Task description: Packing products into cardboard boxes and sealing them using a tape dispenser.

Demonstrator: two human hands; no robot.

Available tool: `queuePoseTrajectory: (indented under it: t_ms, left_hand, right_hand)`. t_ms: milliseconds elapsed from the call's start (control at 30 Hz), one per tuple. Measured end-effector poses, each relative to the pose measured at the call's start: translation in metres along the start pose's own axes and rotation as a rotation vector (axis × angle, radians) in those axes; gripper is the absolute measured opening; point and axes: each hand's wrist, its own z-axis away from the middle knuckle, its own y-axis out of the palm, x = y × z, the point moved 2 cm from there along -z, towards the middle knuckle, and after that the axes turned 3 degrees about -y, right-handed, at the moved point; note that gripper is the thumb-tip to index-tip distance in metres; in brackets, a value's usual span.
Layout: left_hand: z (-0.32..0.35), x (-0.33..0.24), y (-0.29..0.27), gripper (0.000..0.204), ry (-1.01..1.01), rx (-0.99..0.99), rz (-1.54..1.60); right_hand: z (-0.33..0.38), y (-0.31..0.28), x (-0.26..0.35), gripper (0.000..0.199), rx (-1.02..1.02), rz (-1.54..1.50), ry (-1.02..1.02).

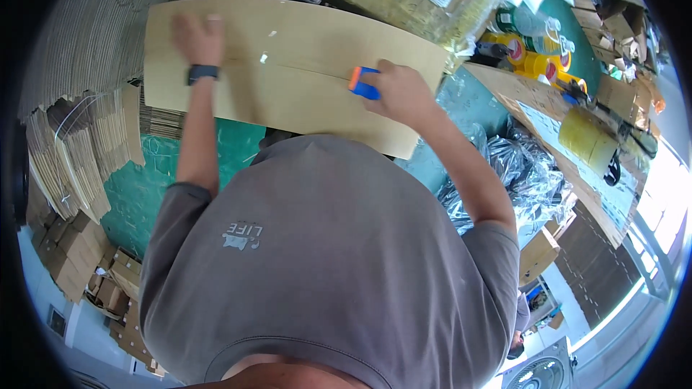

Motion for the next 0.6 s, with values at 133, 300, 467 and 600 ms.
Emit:
queuePoseTrajectory:
  t_ms: [133,300,467,600]
  left_hand:
    - [0.126,-0.219,0.001,0.095,0.197,0.333,0.109]
    - [0.155,-0.231,0.006,0.096,0.195,0.209,-0.039]
    - [0.161,-0.247,0.026,0.094,0.244,0.187,-0.048]
    - [0.155,-0.254,0.024,0.095,0.268,0.205,-0.058]
  right_hand:
    - [0.059,0.002,-0.040,0.038,-0.146,-0.090,-0.056]
    - [0.201,-0.032,-0.143,0.039,0.026,-0.029,0.053]
    - [0.212,0.088,-0.215,0.038,-0.090,-0.087,0.052]
    - [0.156,0.158,-0.238,0.042,0.122,-0.078,0.175]
